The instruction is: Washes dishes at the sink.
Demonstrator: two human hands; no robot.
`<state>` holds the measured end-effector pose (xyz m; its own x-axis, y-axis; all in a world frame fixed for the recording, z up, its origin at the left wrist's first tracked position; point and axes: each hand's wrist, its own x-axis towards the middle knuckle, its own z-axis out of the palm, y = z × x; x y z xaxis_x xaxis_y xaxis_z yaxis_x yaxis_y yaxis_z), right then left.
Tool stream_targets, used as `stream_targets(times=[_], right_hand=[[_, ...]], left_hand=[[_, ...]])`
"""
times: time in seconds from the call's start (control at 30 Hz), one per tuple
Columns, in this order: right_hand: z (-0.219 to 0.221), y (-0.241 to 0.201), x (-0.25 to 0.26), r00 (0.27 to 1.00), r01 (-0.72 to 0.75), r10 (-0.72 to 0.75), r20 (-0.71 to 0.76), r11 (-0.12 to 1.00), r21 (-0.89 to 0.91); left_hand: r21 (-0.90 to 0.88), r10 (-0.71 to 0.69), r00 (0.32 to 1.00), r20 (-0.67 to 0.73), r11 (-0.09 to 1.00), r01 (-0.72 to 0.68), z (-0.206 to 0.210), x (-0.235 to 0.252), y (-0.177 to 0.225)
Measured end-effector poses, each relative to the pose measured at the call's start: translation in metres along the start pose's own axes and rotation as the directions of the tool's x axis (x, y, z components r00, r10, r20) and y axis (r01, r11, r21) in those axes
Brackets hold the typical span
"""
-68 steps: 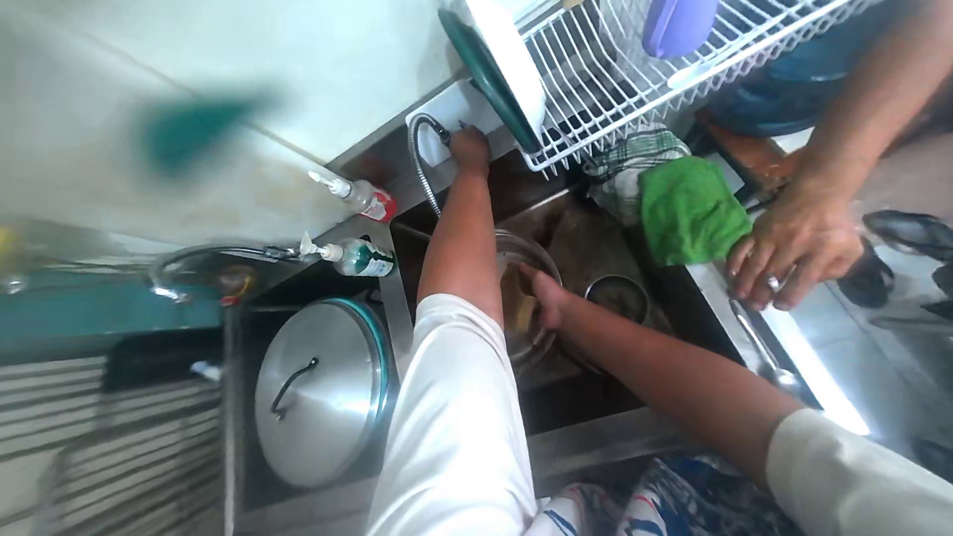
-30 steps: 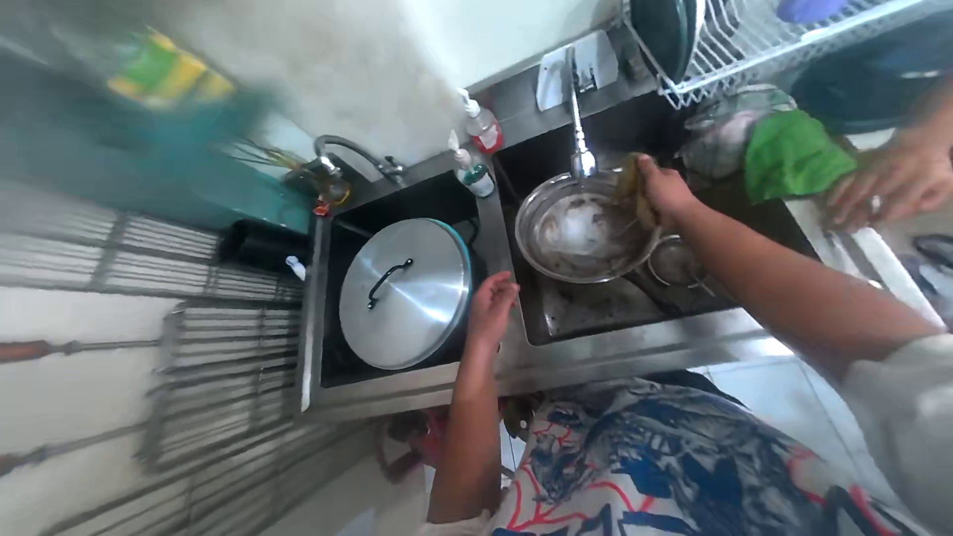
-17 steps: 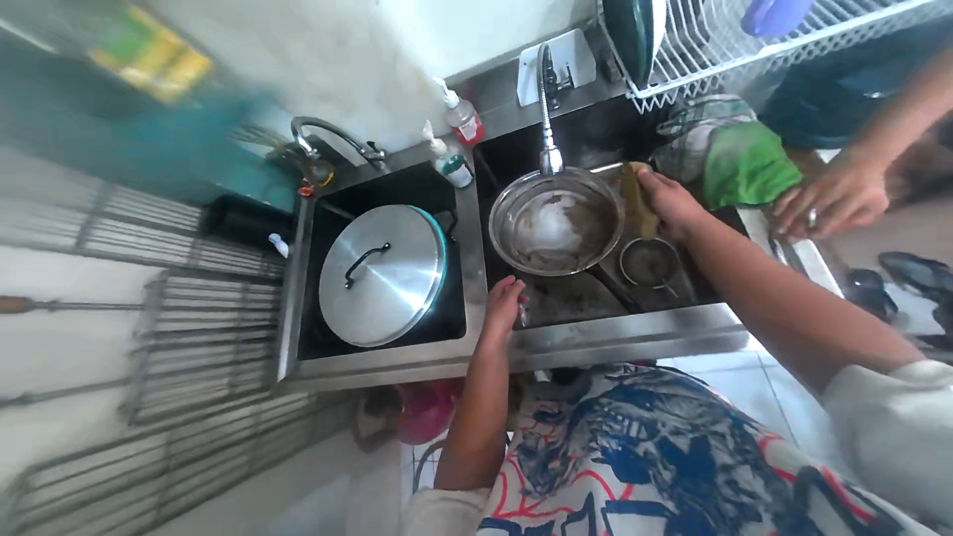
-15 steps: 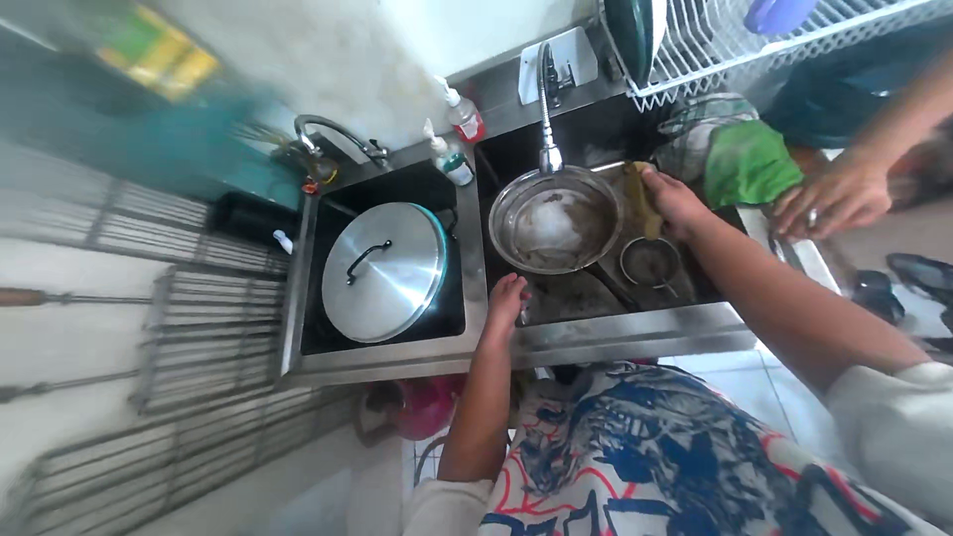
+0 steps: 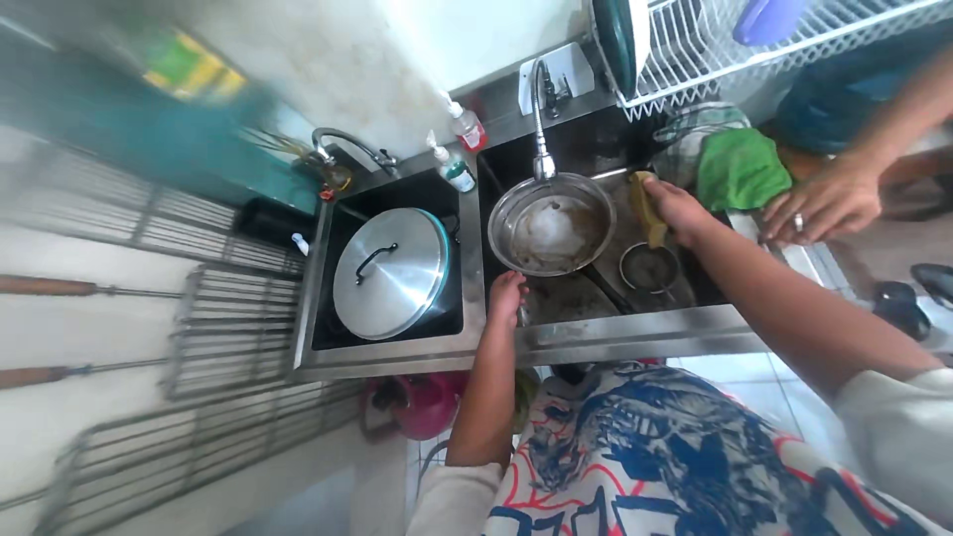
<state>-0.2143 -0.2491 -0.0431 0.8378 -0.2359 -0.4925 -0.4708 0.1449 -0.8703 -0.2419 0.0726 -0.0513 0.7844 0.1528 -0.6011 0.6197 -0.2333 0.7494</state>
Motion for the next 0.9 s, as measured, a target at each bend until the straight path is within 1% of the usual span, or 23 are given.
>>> stream_targets(times=[0.13,0.27,0.43,0.67,0.9], right_hand=[[0.001,0.002,0.0,1.0,-0.019,0.019,0.01,1.0,-0.005],[0.005,0.002,0.001,1.0,-0.008,0.008,0.016,1.0,-0.006],[0.009,0.001,0.002,1.0,-0.001,0.001,0.031,1.0,-0.002],[0.016,0.002,0.001,0.999,-0.028,0.028,0.023,0.999,-0.018],[0.015,0.002,0.006,1.0,-0.024,0.024,0.013,1.0,0.004]], left_hand=[[-0.018,-0.008,1.0,0.001,1.0,0.008,0.0,0.002,-0.003],[-0.077,-0.042,0.999,-0.009,0.996,0.041,0.0,0.006,-0.005],[-0.084,-0.055,0.998,-0.009,0.995,0.054,-0.002,0.006,-0.003],[-0.104,-0.077,0.997,-0.007,0.992,0.076,-0.005,0.012,-0.005],[-0.166,-0.103,0.995,-0.01,0.981,0.1,-0.002,0.024,-0.004]])
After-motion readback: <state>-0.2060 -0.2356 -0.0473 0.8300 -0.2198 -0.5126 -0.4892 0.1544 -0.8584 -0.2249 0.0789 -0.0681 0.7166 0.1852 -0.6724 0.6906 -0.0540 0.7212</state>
